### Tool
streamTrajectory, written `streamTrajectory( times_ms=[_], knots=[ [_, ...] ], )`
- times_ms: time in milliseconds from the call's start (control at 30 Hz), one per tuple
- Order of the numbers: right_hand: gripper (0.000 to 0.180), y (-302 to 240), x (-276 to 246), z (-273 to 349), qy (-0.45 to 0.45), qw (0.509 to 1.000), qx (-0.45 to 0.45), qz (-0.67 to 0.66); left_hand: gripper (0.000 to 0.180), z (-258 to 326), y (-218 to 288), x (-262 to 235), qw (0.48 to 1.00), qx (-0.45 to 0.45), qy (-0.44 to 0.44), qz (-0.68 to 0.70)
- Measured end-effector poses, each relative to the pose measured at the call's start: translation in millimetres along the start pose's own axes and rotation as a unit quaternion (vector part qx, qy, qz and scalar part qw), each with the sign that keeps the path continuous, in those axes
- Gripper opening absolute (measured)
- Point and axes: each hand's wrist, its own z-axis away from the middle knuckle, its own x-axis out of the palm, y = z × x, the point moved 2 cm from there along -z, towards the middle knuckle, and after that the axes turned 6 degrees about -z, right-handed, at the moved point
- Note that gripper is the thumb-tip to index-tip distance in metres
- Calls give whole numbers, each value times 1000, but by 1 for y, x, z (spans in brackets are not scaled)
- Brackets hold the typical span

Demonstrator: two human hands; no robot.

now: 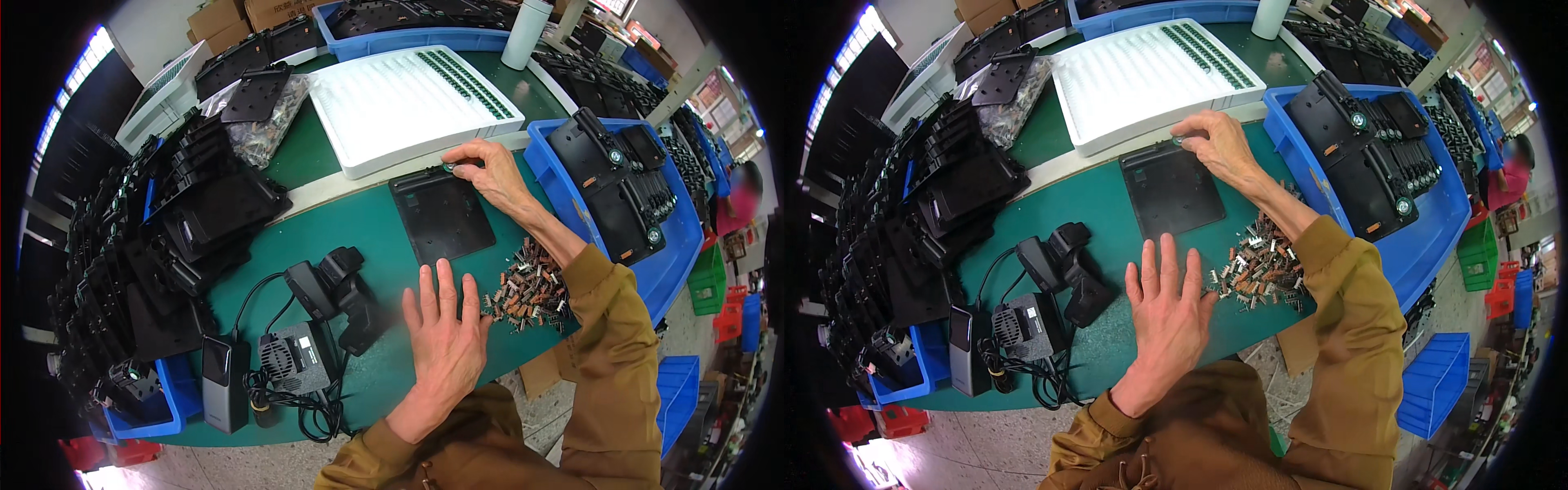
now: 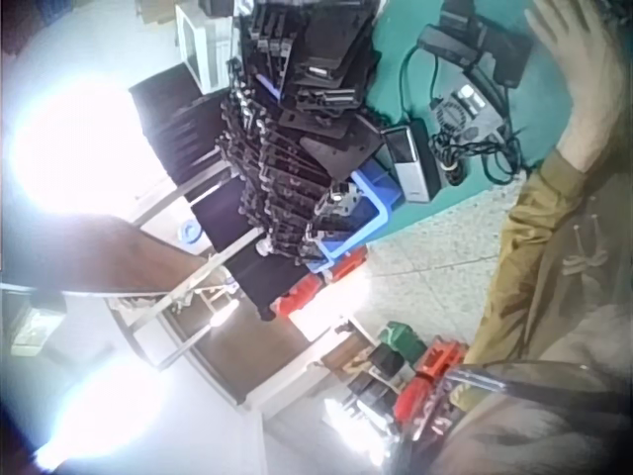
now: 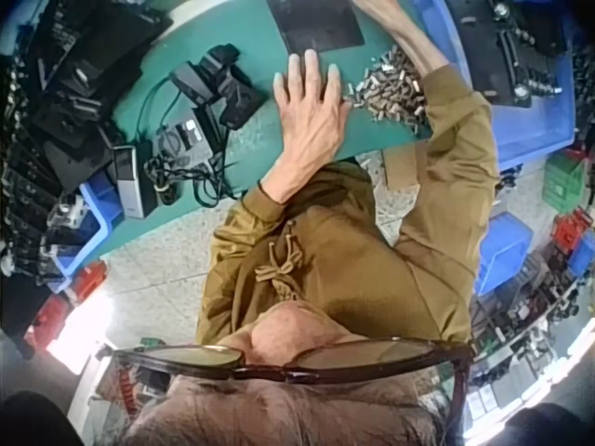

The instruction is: The person picks up a green circular component from a tray and places it onto a black plastic part. They then select a small metal piece from a pile, insert it into the plastic part, and place the assembled unit into a blue tray.

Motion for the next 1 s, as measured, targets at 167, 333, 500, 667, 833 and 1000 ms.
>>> streamTrajectory(
  times_ms=[167, 333, 500, 667, 833, 1000],
  knots=[
    [26, -6, 1, -6, -37, 997, 70, -27, 58, 1, -1, -3, 1000, -3, -5, -7],
    [30, -12, -14, 1, -20, 996, 74, -34, 59, 0, 1, -2, 1000, 12, 14, -4],
    [33, -30, -36, 18, -52, 993, 103, -7, 56, 2, -1, -1, 1000, -2, 7, 8],
    [27, -60, -52, 61, -138, 985, 91, 52, 55, 2, -3, 0, 1000, -1, 7, 5],
    [21, -70, -43, 112, -184, 978, 8, 97, 54, 3, -6, 2, 1000, -4, 21, 8],
    [18, -61, -24, 132, -174, 973, -43, 147, 57, 3, -7, 5, 999, 8, 33, -35]
  ],
)
